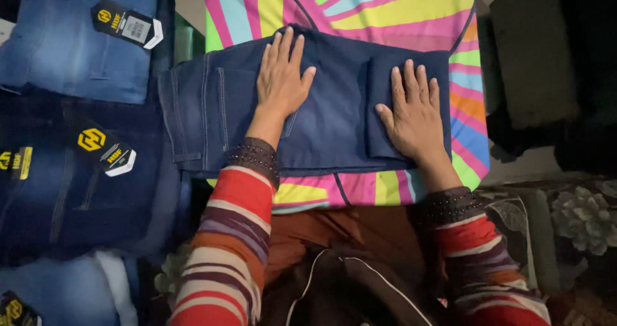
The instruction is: Folding and stacking multiple pairs of denim jeans.
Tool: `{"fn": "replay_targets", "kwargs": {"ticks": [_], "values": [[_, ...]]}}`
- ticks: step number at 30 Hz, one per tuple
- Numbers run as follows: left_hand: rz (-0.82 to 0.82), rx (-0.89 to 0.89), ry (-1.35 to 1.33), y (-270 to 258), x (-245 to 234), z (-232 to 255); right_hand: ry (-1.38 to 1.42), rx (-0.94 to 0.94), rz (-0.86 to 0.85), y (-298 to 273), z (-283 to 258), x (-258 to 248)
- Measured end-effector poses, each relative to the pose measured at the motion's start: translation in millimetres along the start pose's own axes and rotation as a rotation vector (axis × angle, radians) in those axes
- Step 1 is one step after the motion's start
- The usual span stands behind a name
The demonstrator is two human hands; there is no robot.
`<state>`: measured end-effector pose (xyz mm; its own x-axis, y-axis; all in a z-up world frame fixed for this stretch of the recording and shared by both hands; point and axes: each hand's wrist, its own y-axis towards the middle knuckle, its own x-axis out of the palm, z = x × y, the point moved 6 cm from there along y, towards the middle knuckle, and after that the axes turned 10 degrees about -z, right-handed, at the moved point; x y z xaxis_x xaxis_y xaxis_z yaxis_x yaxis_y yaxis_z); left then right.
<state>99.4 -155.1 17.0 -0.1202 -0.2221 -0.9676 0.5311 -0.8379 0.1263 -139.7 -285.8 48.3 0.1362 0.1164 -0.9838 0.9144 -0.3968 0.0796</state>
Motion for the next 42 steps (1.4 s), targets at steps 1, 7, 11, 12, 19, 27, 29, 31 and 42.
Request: {"fn": "replay_targets", "kwargs": {"ticks": [1,7,11,12,19,27,29,31,42], "values": [[-0.005,-0.001,-0.003,1.1,-1.1,0.9,0.000,0.001,-0.005,0.0,-0.2,-0.5],[-0.021,-0.002,-0.004,-5.9,-1.0,1.3,-0.011,-0.023,0.008,-0.2,-2.1,-1.4],[0.058,0.001,0.014,-30.5,-8.3,14.1,0.007,-0.031,0.026,-1.8,-2.6,-1.9],[0.116,0.009,0.006,-37.8,-13.7,19.8,0.011,-0.032,0.027,-1.4,-1.7,-2.6],[0.053,-0.014,0.064,-159.3,-37.0,35.5,0.042,-0.007,-0.066,0.7,10.6,14.4],[0.120,-0.047,0.098,-184.9,-29.4,22.3,0.006,0.038,-0.037,9.1,26.1,44.4],[0.130,-0.041,0.090,-182.3,-29.6,21.1,-0.057,0.048,0.054,10.3,9.2,47.3],[0.133,-0.037,0.081,-180.7,-29.9,20.1,-0.118,0.057,0.138,10.5,-27.7,40.0],[0.117,-0.230,0.046,-201.8,-56.7,-50.2,0.019,-0.089,0.140,118.9,-134.5,69.8]]}}
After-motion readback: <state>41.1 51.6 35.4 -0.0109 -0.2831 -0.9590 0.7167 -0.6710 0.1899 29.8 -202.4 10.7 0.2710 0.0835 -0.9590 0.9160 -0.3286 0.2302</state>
